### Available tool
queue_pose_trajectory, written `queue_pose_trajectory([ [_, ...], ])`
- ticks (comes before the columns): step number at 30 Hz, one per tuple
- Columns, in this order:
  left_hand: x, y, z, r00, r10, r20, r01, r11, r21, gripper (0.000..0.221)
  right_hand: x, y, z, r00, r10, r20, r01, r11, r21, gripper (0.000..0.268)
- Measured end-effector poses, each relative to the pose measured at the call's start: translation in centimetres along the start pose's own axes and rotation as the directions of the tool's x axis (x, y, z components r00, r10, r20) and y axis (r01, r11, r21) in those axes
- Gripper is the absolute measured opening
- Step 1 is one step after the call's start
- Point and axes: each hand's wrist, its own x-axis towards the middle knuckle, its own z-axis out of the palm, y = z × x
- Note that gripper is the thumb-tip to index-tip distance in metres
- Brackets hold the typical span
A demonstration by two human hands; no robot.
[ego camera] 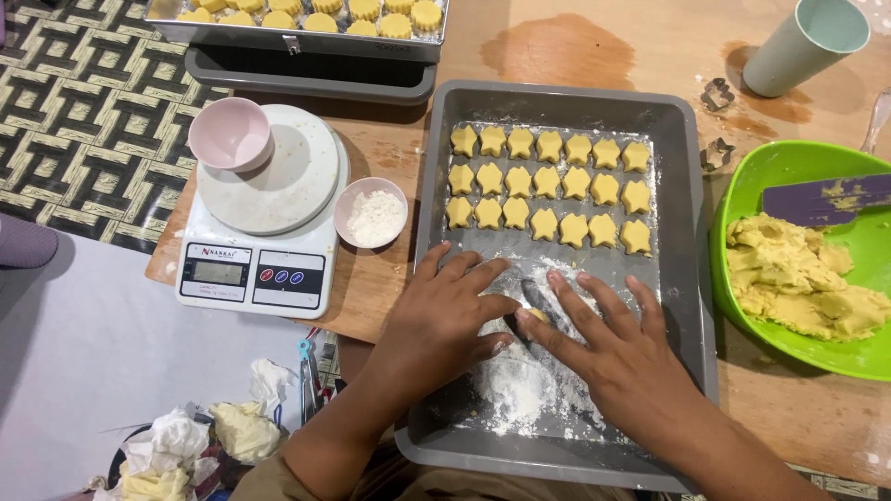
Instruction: Shaping cookie dough using a manual mold and arranging them on a baking tray
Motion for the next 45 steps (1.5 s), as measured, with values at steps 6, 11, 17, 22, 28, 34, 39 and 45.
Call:
queue_pose_trajectory([
  [6,0.1,-0.1,0.1,1.0,0.011,0.011,-0.011,1.0,0.023,0.039,-0.1,0.2,0.5,1.0,0.028,0.015,-0.027,0.999,-0.034,0.104],
  [11,0.1,0.1,-0.2,1.0,-0.016,0.026,0.016,1.0,0.023,0.038,0.3,0.2,-0.4,0.988,0.145,0.045,-0.144,0.989,-0.024,0.093],
  [17,1.0,-0.5,0.0,0.937,-0.125,0.325,0.111,0.992,0.062,0.043,0.1,0.1,-0.5,0.99,0.141,0.009,-0.141,0.989,0.048,0.087],
  [22,1.9,-0.1,-1.2,0.84,-0.21,0.499,0.192,0.977,0.089,0.044,-0.3,0.2,0.4,0.992,0.104,-0.067,-0.098,0.992,0.083,0.082],
  [28,0.3,-0.5,-0.3,0.935,-0.139,0.327,0.142,0.99,0.013,0.04,-1.9,1.4,4.8,0.974,0.211,-0.083,-0.208,0.977,0.037,0.09],
  [34,-0.4,-1.0,1.0,0.981,-0.086,0.174,0.079,0.996,0.047,0.036,-2.5,3.8,8.4,0.971,0.23,-0.062,-0.237,0.954,-0.184,0.083],
  [39,-0.4,-1.0,1.1,0.977,-0.096,0.191,0.091,0.995,0.031,0.037,-2.9,5.4,9.7,0.976,0.217,0.008,-0.206,0.937,-0.282,0.079],
  [45,-0.4,-1.0,1.0,0.981,-0.08,0.179,0.072,0.996,0.046,0.038,-2.8,4.9,9.3,0.969,0.243,0.042,-0.218,0.923,-0.317,0.068],
])
